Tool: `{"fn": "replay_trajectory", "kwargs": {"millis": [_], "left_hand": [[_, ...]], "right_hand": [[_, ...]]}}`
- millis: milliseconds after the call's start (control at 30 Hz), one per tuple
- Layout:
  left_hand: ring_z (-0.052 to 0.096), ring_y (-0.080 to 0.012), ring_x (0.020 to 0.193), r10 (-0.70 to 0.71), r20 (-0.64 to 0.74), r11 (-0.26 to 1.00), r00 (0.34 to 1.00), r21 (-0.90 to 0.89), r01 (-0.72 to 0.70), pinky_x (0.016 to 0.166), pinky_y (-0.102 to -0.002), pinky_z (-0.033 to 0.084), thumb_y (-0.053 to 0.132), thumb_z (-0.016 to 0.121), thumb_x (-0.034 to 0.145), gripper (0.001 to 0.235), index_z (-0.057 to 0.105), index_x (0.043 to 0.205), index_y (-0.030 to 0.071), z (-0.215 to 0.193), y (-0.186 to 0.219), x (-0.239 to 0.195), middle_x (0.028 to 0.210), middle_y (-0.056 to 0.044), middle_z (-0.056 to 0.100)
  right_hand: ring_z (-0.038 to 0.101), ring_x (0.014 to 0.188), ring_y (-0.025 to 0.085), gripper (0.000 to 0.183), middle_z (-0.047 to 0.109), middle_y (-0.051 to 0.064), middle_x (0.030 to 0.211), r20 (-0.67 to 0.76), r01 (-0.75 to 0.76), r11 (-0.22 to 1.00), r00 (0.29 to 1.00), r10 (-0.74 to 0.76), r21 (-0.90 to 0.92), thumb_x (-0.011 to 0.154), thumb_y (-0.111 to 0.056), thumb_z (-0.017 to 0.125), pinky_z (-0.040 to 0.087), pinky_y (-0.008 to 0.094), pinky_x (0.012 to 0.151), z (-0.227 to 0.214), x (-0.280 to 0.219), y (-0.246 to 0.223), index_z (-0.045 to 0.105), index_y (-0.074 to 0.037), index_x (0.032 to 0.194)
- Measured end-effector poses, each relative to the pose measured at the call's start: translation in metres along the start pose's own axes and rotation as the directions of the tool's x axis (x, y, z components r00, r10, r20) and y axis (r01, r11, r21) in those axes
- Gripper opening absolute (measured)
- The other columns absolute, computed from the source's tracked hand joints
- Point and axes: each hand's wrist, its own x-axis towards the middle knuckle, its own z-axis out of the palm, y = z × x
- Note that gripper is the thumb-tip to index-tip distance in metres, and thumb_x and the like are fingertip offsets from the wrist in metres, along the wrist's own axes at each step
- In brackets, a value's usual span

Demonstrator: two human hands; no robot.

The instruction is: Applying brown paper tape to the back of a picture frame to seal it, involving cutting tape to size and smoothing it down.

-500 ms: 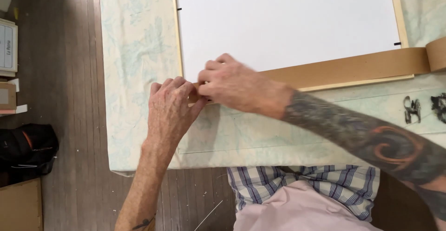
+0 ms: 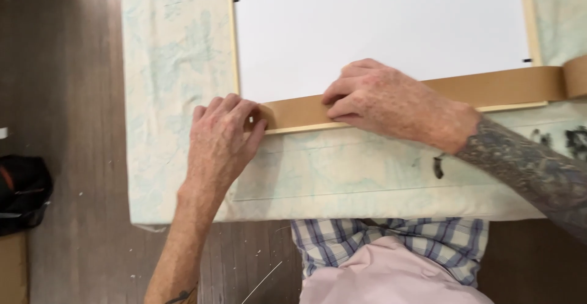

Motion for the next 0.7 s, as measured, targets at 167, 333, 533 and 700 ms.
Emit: {"fn": "replay_trajectory", "kwargs": {"millis": [167,333,533,700], "left_hand": [[0.068,-0.0186,0.091,-0.016,-0.063,0.996,0.998,0.089,0.021,0.082,-0.035,0.047,0.051,0.077,0.089,0.033,0.074,0.094,0.019,0.011,0.006,0.01,0.084,0.0,0.065],[0.065,-0.0243,0.089,-0.095,0.154,0.993,0.984,0.084,0.082,0.087,-0.046,0.048,0.057,0.068,0.097,0.046,0.069,0.096,0.011,-0.005,0.018,0.021,0.093,-0.007,0.072],[0.057,-0.0261,0.093,-0.092,0.078,0.979,0.993,0.19,0.076,0.082,-0.043,0.045,0.057,0.071,0.093,0.044,0.07,0.091,0.013,-0.003,0.026,0.021,0.095,-0.004,0.063],[0.067,-0.0228,0.09,0.16,0.289,0.978,0.944,-0.176,-0.112,0.086,-0.038,0.058,0.0,0.059,0.096,0.025,0.067,0.12,0.001,0.003,0.058,0.04,0.11,-0.012,0.067]], "right_hand": [[0.065,0.111,0.011,0.013,0.071,-0.009,0.106,-0.029,-0.093,0.995,0.995,0.093,-0.021,0.097,-0.033,0.068,0.039,0.036,0.119,-0.014,-0.053,0.027,0.078,-0.025,0.098],[0.071,0.103,0.019,0.022,0.076,0.006,0.118,-0.003,-0.036,0.994,0.999,0.036,-0.106,0.087,-0.024,0.074,0.047,0.047,0.114,-0.037,-0.093,0.048,0.08,-0.018,0.107],[0.071,0.106,0.017,0.023,0.076,0.003,0.119,0.033,-0.083,0.972,0.995,0.092,-0.218,0.086,-0.028,0.074,0.045,0.045,0.119,-0.056,-0.134,0.066,0.08,-0.02,0.107],[0.07,0.108,0.016,0.017,0.077,-0.001,0.116,0.051,-0.099,0.958,0.992,0.117,-0.271,0.088,-0.03,0.073,0.041,0.047,0.121,-0.062,-0.148,0.073,0.082,-0.021,0.099]]}}
